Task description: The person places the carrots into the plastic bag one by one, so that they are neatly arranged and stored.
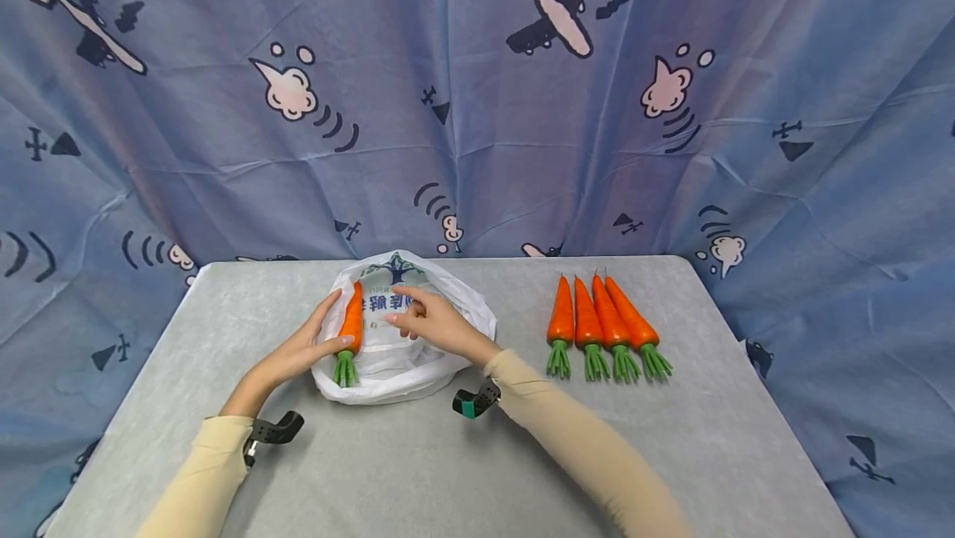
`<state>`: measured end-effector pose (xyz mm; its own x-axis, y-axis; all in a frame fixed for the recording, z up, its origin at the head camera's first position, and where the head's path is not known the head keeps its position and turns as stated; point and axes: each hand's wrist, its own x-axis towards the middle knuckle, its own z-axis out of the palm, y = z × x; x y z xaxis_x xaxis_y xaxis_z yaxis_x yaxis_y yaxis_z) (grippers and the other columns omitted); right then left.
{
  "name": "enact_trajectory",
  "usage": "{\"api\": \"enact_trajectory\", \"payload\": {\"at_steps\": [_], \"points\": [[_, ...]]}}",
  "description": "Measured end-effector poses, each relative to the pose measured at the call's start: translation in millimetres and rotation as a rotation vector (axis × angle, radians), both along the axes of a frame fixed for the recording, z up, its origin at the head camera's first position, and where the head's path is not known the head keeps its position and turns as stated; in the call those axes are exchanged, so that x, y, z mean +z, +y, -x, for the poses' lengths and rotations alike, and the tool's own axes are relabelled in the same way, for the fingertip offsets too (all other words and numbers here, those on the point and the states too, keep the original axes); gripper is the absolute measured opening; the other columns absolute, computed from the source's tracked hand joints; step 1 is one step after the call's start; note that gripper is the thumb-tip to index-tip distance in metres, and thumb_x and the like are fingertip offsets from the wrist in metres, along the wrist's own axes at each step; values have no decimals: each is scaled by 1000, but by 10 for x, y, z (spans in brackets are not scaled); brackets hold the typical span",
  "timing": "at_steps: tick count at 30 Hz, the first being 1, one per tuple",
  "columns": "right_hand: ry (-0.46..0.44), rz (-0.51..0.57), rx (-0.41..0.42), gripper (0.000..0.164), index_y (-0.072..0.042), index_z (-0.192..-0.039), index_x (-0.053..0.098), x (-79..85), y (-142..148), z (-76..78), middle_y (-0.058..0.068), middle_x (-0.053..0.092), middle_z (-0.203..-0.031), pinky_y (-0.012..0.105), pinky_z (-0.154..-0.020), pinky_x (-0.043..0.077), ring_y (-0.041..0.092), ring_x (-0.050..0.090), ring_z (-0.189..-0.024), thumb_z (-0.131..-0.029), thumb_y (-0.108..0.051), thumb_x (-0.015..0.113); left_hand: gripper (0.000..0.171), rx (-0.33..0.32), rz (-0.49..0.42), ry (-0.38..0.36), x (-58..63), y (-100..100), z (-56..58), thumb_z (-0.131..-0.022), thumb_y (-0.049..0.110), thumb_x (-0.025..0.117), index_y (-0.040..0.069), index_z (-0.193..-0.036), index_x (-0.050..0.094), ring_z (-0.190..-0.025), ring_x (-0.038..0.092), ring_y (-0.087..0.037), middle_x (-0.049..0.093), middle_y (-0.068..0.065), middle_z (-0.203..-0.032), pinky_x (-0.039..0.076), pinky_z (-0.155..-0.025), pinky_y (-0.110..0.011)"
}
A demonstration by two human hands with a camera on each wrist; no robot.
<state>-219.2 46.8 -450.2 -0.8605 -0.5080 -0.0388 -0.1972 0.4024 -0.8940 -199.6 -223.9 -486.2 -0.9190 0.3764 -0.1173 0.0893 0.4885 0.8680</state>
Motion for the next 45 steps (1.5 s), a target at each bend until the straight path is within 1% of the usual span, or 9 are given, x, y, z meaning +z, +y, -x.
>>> {"api": "enact_trajectory", "payload": {"at_steps": [7,12,19,23,27,33,36,41,45], "points": [[27,15,-27,61,-15,-149,44,41,169,29,19,70,-86,44,-75,56,20,65,-74,-96,-37,63,91,3,0,1,29,3,-20,-95,32,62,20,-161,0,-151,-2,-50,-4,-23,-166,5,-115,-76],[30,32,-50,60,-15,-149,43,50,278,60,27,68,-89,52,-79,54,19,64,-73,-97,-37,63,90,-6,-4,5,29,4,-22,-95,31,62,19,-161,0,-152,-3,-49,-5,-22,-167,4,-115,-75],[29,66,-71,60,-14,-150,41,59,413,109,28,67,-87,60,-85,51,22,64,-75,-97,-34,62,90,-9,-12,11,19,-10,-5,-96,30,62,18,-161,1,-152,-3,-48,-4,-22,-166,3,-116,-74],[37,65,-85,61,-11,-151,40,59,491,120,22,67,-83,58,-84,52,30,65,-79,-98,-33,62,90,-6,-5,6,12,-17,1,-95,30,63,20,-161,1,-152,-3,-48,-4,-22,-167,3,-116,-74],[37,59,-106,62,-8,-151,39,68,576,117,21,68,-84,52,-82,55,36,65,-82,-98,-31,62,91,-4,-1,5,0,-24,4,-95,30,63,21,-161,1,-153,-3,-48,-4,-21,-167,3,-116,-74],[38,32,-144,59,-12,-151,40,69,724,118,18,70,-86,47,-82,55,25,65,-78,-98,-30,62,91,-5,-3,4,-6,-22,-2,-95,30,63,20,-161,1,-153,-3,-48,-4,-21,-167,4,-116,-74],[39,30,-153,59,-11,-151,40,58,811,120,19,70,-87,47,-83,55,27,65,-79,-99,-29,61,91,-5,-6,5,3,-19,-11,-95,29,63,20,-161,1,-153,-3,-48,-4,-22,-167,4,-116,-74],[23,34,-172,60,-5,-151,37,50,960,102,27,69,-89,51,-85,54,39,65,-83,-99,-24,60,91,-6,-9,3,15,-23,-21,-95,29,63,21,-161,1,-152,-3,-48,-4,-22,-167,4,-116,-75],[-4,15,-194,58,-2,-151,37,211,1052,-19,31,67,-93,51,-87,54,39,64,-84,-100,-22,58,91,-3,-7,1,20,-24,-24,-95,28,64,21,-161,1,-152,-2,-48,-4,-22,-167,4,-116,-74]]}}
